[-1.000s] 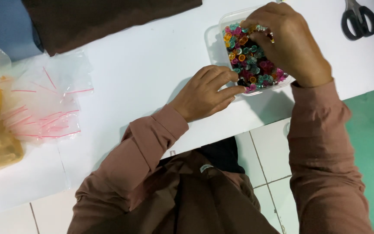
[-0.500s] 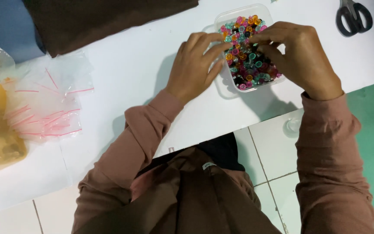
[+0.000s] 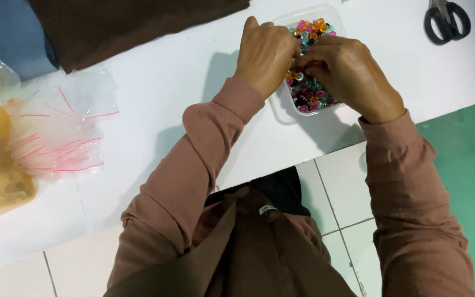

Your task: Packaging small beads into plastic bags by hand

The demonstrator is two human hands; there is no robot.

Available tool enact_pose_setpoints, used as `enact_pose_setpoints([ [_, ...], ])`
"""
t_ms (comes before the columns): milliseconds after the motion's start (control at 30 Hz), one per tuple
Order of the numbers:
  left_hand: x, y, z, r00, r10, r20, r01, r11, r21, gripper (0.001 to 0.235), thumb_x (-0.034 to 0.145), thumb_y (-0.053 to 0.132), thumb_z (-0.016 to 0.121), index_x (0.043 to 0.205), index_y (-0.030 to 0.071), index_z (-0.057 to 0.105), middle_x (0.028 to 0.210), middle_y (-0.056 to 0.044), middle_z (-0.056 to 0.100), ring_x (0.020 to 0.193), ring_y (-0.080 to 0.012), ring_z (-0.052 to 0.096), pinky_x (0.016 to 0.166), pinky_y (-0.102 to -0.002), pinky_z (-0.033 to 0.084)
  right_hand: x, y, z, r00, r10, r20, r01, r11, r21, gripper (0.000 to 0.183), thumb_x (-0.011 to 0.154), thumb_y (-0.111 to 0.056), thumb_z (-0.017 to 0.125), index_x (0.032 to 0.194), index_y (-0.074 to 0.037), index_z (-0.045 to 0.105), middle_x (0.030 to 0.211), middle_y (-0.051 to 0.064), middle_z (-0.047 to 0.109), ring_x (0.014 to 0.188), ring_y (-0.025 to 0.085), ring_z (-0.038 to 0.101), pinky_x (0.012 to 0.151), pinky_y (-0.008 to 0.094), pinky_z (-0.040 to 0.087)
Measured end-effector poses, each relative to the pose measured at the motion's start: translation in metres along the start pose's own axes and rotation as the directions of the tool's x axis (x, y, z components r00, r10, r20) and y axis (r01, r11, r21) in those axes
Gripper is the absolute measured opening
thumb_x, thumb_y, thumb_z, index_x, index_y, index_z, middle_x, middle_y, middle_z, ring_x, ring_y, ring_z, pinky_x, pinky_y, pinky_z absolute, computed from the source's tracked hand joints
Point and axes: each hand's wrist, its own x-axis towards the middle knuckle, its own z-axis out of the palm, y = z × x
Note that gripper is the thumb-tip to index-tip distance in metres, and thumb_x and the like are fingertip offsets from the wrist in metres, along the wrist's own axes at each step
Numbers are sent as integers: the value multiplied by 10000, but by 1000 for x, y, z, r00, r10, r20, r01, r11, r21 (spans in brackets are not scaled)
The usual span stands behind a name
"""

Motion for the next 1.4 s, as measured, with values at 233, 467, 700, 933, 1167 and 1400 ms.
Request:
enact_pose_setpoints([
  [233,-12,-1,-36,1000,-8,-26,2,974,-225,86,779,274,891,840,301,836,801,45,743,775,-288,608,731,-464,365,-10,-5,-19,991,105,-88,-90,984,152,253,960,137,802,1178,11,773,1106,174,731,925,266,688,792,356,560],
  [467,-9,27,-7,992,-30,126,23,998,58,316,736,100,834,549,264,639,567,34,614,586,-273,598,786,-477,438,-16,-9,-18,893,450,15,-353,679,644,199,1033,24,708,1227,-16,691,1124,93,722,1044,125,703,982,214,613],
  [700,-12,27,14,999,-1,32,0,999,49,474,674,-134,751,523,230,488,534,22,501,534,-283,525,696,-461,462,-25,-11,-16,841,541,2,-342,528,777,271,989,-44,745,1254,-39,689,1053,61,736,965,90,718,926,169,615],
  [933,-59,-20,-51,993,-113,-27,91,903,-420,143,882,197,777,1006,256,818,925,21,734,872,-252,656,773,-457,424,-8,-39,-14,867,495,-46,-348,671,655,166,1033,-11,755,1191,-46,717,1063,35,732,925,46,661,803,135,560],
  [1167,-142,-103,-64,942,-256,-218,145,895,-422,149,941,69,816,1071,141,809,966,14,695,892,-189,597,762,-328,505,48,-86,59,983,-32,-182,90,945,316,218,913,153,762,1106,53,751,1014,187,736,822,241,710,764,292,637],
  [1400,-159,-120,-72,934,-326,-150,226,859,-460,185,896,23,826,1022,159,821,941,-16,669,905,-205,612,777,-343,599,75,-115,124,975,-196,-107,176,970,-168,206,856,84,755,1030,-26,769,976,113,725,862,243,685,693,266,602],
])
